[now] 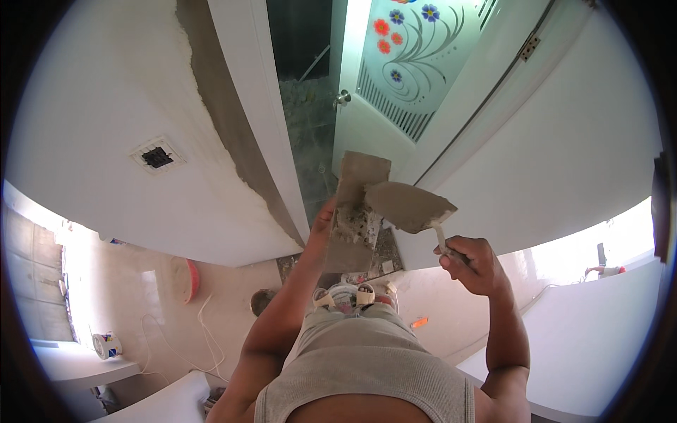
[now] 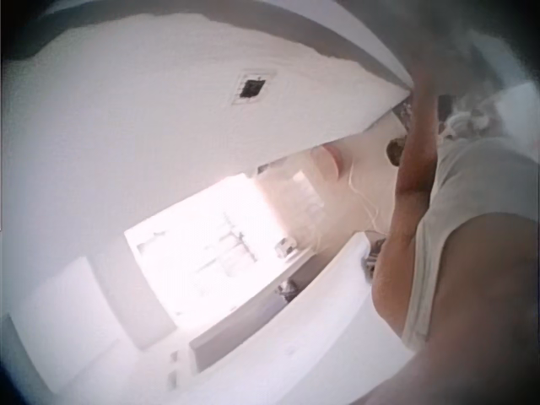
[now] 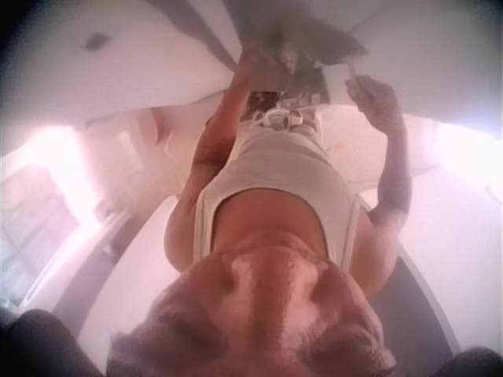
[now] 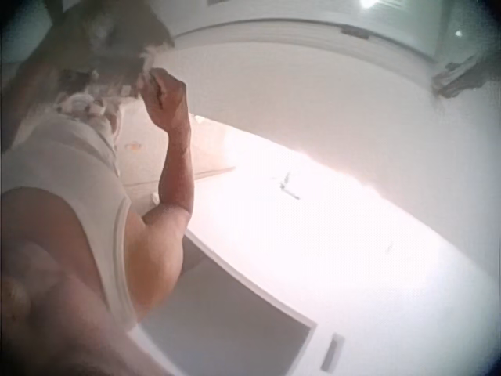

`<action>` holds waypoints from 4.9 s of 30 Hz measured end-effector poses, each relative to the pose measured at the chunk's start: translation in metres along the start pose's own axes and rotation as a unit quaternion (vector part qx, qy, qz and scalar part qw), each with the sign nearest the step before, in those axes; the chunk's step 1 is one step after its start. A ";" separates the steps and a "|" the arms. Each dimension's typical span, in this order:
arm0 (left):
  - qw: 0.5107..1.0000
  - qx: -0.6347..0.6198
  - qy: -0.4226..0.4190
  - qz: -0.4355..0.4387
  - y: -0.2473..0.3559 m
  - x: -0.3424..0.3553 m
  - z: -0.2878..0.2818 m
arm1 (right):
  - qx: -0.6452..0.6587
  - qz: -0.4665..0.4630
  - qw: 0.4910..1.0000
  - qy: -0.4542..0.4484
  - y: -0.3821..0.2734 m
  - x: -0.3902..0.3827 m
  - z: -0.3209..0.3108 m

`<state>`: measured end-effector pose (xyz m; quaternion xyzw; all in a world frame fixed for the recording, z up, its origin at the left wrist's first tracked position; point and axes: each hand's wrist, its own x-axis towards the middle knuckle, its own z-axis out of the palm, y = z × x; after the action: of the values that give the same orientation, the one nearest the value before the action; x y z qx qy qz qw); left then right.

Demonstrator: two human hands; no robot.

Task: The person applies plaster to the wall around a door frame using a trowel and hawk. They repeatedly scoop plaster from a bucket, transfer it to the hawk, and smooth it onto the wall surface.

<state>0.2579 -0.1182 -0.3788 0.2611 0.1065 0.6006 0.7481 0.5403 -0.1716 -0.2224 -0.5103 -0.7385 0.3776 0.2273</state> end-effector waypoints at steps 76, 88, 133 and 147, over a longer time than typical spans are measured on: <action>0.987 0.028 0.148 0.060 -0.045 -0.042 -0.077 | -0.478 -0.394 0.665 0.417 -0.367 0.167 -0.325; 0.973 -0.199 0.101 0.059 -0.033 -0.043 -0.041 | -0.483 -0.455 0.643 0.382 -0.405 0.178 -0.300; 0.981 -0.187 0.006 0.055 -0.044 -0.042 -0.054 | -0.529 -0.393 0.640 0.396 -0.437 0.199 -0.224; 0.983 0.159 0.020 0.091 -0.043 -0.062 -0.045 | -0.419 -0.360 0.671 0.494 -0.365 0.186 -0.226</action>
<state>0.2566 -0.1712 -0.4486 0.3731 0.1916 0.6466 0.6372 0.4206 0.0036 0.1953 -0.3583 -0.7255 -0.3897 0.4399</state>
